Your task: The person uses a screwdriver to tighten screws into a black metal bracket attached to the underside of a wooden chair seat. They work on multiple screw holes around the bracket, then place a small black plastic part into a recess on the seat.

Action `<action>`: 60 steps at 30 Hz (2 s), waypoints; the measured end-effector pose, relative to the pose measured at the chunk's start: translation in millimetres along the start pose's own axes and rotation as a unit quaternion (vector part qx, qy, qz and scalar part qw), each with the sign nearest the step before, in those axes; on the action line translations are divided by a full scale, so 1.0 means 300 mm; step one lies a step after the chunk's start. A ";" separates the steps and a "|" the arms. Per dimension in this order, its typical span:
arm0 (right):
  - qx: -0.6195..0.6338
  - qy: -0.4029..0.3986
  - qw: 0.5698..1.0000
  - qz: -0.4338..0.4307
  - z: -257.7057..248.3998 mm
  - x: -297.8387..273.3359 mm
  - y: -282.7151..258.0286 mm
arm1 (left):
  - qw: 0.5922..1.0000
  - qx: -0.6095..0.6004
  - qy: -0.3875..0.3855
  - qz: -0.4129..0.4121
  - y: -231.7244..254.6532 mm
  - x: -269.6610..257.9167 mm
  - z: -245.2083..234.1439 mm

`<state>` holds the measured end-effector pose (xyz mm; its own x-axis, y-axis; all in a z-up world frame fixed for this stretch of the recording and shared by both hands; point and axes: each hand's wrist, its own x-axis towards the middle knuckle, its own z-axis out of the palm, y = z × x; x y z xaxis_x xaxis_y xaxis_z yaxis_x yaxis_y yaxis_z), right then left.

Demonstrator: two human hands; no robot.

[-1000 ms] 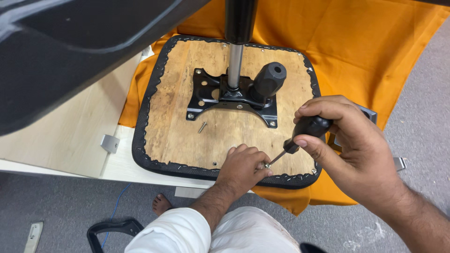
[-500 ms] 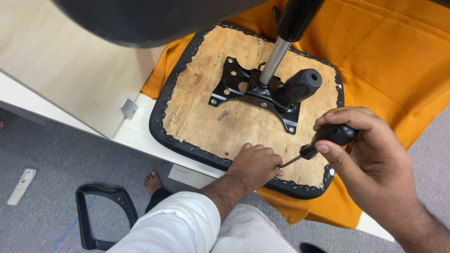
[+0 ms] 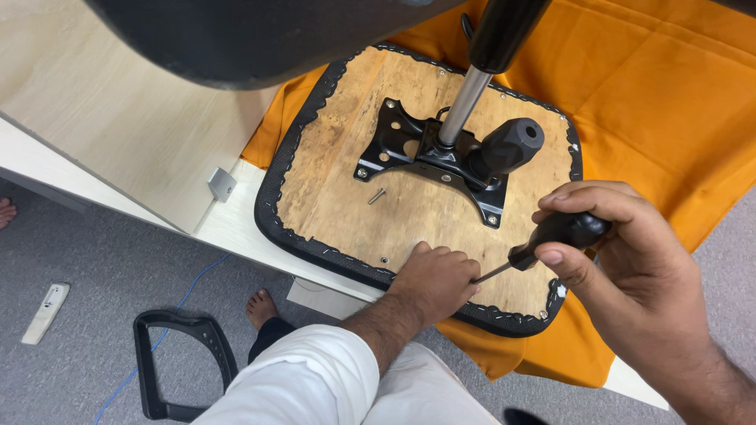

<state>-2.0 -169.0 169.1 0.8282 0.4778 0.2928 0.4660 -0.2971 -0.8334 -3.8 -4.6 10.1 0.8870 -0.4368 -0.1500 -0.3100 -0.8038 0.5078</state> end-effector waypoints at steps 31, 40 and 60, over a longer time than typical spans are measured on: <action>-0.094 0.085 0.991 0.036 -0.051 -0.006 -0.017 | 0.998 -0.051 0.026 0.028 -0.018 0.008 0.016; -0.050 0.054 0.996 0.050 -0.019 0.022 -0.050 | 0.998 -0.058 0.012 0.001 -0.025 -0.004 0.027; -0.031 0.055 0.998 0.025 -0.035 -0.014 -0.015 | 0.999 -0.050 -0.006 0.004 -0.018 0.009 0.011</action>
<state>-4.2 -178.4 176.5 0.8786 0.3685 0.3037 0.4386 -0.3713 -0.8184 -0.9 -2.6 4.2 0.8804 -0.4482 -0.1550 -0.2806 -0.7558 0.5916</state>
